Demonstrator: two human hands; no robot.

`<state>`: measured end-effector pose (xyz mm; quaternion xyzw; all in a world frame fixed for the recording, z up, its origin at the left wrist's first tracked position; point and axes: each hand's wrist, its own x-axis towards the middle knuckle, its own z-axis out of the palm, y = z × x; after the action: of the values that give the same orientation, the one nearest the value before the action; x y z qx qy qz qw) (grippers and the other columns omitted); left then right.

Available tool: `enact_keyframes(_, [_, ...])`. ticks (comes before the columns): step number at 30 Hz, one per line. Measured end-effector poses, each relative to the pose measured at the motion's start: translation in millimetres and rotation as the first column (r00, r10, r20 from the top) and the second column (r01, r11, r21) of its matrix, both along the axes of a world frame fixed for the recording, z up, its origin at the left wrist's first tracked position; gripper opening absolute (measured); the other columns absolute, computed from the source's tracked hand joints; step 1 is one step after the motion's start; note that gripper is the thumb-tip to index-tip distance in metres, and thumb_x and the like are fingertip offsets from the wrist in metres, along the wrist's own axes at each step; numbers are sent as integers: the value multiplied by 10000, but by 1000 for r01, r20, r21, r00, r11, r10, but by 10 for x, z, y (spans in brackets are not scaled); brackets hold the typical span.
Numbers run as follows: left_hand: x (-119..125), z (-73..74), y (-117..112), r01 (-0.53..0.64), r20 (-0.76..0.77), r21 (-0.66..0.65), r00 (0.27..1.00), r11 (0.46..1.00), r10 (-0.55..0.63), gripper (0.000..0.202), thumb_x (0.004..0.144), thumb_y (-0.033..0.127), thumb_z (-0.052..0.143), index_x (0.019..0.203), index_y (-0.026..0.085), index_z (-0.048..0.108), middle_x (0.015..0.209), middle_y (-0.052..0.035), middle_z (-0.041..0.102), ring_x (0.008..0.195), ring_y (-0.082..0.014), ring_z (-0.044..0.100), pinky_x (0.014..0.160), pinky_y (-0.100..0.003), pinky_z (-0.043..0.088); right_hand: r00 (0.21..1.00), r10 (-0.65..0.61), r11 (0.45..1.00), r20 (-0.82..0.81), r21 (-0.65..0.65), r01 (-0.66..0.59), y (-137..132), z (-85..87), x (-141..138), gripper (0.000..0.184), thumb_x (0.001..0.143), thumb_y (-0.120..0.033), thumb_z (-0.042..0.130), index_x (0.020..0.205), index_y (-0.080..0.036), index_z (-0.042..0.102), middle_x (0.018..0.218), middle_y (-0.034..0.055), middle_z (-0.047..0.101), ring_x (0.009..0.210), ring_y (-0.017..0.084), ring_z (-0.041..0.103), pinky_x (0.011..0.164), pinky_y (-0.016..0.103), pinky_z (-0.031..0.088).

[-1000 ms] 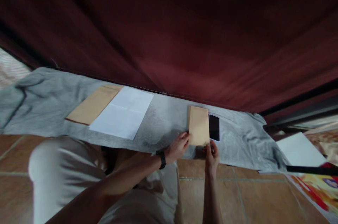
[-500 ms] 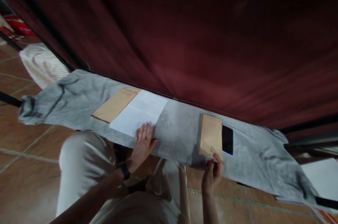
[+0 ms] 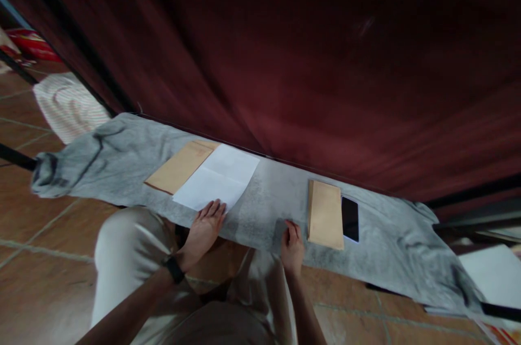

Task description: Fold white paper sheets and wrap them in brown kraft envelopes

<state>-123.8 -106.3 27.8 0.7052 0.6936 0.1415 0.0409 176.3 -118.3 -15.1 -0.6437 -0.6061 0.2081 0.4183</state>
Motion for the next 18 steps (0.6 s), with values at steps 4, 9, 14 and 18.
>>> enact_keyframes(4, [40,145,57,-30,154,-1,988,1000,30,434,1009,323,351,1278,210,671,1359,-99,666,1310,-292,573,1059,-505,469,994,-12,1000,-105,1,12,21,42,40,374,961,-385,438,1180,-219,692,1175,106,692,1089,244,644,973,413,508])
enact_keyframes(9, [581,404,14,147,141,133,976,980,-165,411,1008,274,389,1329,224,640,1407,-87,634,1388,-281,503,1162,-531,363,892,-74,991,-445,-129,17,173,131,4,481,890,-548,543,1187,-198,686,1080,93,742,833,209,685,780,362,573])
enact_keyframes(14, [1210,348,-174,387,79,120,914,914,-397,483,932,108,413,1381,165,584,1460,-132,581,1424,-277,466,1206,-536,308,751,-66,961,-657,-245,-129,286,194,-131,557,897,-658,496,1171,-225,715,1033,85,771,794,223,720,667,330,586])
enact_keyframes(18, [1486,262,-357,467,97,69,876,882,-472,455,932,96,428,1355,122,594,1408,-176,612,1388,-288,508,1197,-511,330,792,-105,971,-601,-233,-48,337,140,-128,474,817,-617,626,1058,-227,744,1052,68,769,924,235,714,803,340,579])
